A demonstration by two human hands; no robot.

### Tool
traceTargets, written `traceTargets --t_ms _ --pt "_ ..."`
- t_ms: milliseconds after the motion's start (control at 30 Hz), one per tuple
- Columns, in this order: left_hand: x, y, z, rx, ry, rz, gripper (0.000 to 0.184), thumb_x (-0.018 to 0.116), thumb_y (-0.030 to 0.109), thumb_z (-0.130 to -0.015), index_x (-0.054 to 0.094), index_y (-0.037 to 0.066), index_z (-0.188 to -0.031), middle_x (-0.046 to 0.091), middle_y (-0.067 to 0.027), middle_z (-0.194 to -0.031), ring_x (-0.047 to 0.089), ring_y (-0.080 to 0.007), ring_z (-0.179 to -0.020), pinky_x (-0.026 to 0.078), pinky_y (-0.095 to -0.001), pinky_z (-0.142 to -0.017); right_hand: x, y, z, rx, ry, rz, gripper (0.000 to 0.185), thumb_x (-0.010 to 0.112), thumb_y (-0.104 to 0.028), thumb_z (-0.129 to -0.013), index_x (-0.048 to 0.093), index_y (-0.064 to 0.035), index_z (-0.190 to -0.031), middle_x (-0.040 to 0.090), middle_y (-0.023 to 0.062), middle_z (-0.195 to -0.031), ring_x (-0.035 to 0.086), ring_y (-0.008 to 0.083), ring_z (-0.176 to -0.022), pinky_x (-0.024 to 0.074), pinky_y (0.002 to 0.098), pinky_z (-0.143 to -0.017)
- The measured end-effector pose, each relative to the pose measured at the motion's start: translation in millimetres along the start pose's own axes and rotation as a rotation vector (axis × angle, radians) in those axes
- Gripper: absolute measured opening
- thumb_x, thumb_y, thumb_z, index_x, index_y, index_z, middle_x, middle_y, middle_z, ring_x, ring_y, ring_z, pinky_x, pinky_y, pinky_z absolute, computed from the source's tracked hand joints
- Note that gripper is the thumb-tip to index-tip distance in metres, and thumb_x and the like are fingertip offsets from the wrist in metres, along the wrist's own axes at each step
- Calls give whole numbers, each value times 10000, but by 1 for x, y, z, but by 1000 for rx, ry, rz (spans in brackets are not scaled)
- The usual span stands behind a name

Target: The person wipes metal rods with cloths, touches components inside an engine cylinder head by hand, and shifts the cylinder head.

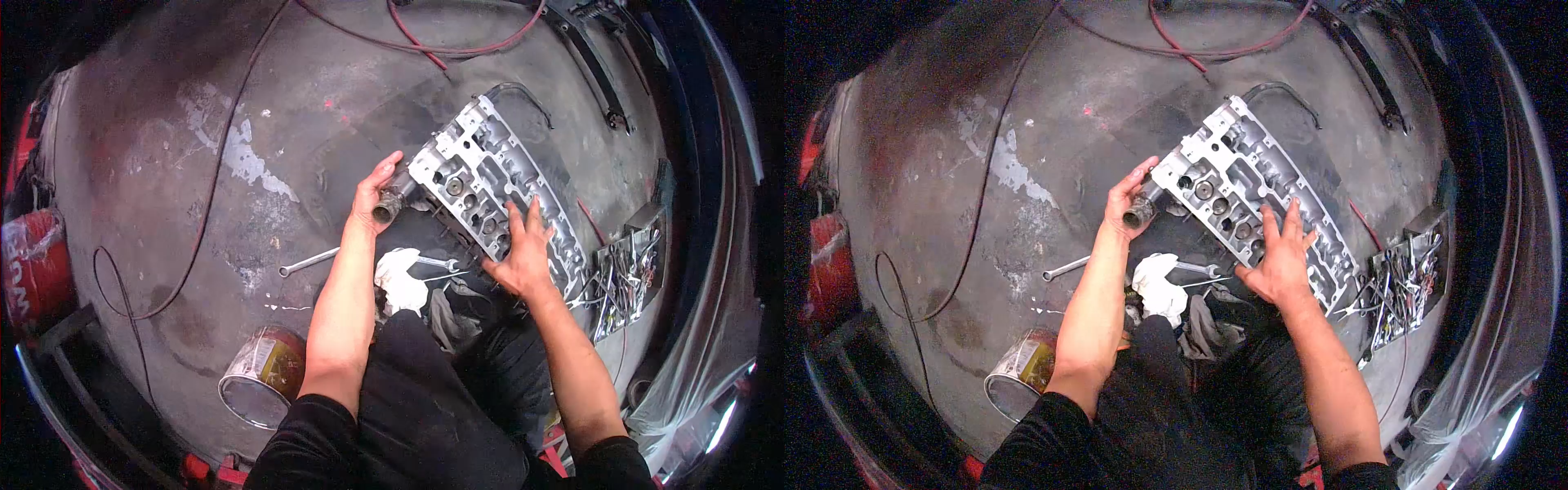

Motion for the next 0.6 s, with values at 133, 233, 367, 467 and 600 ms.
traceTargets --t_ms 133,233,367,467,600 --pt "14 55 22 165 283 -586 554 659 198 -896 483 27 -1393 640 -137 -1224 627 -228 -1074 481 -372 -948 6 0 2 20 5 29 1104 863 -346 -564 327 -102 -1498 92 330 -1570 159 458 -1465 108 672 -1143" --pt "24 127 59 464 477 -902 557 656 196 -912 456 27 -1403 698 -120 -1129 674 -193 -997 496 -357 -905 15 -6 5 38 27 61 1108 866 -362 -559 330 -111 -1496 93 319 -1572 159 456 -1463 104 675 -1142" --pt "36 162 107 632 607 -901 462 613 103 -931 473 -20 -1353 698 -161 -1087 691 -194 -912 535 -308 -820 17 -10 9 49 74 80 1088 852 -323 -572 320 -120 -1499 92 311 -1576 157 453 -1465 106 675 -1139" --pt "55 154 132 608 633 -904 447 607 84 -933 474 -32 -1344 698 -174 -1059 693 -198 -889 541 -305 -813 24 -7 10 24 131 113 1103 849 -406 -588 302 -116 -1501 91 314 -1567 175 470 -1445 105 710 -1118" --pt "94 139 169 549 537 -1029 446 604 81 -936 472 -38 -1346 700 -169 -1053 695 -203 -883 541 -322 -837 23 -8 13 36 118 193 1082 794 -437 -653 242 -125 -1528 87 313 -1570 179 465 -1442 103 722 -1108"
Point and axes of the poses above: each hand's wrist, its own z-axis away from the middle knuckle, its own x-axis out of the palm, y = z × x, the point moved 8 cm from there along -z, towards the middle knuckle
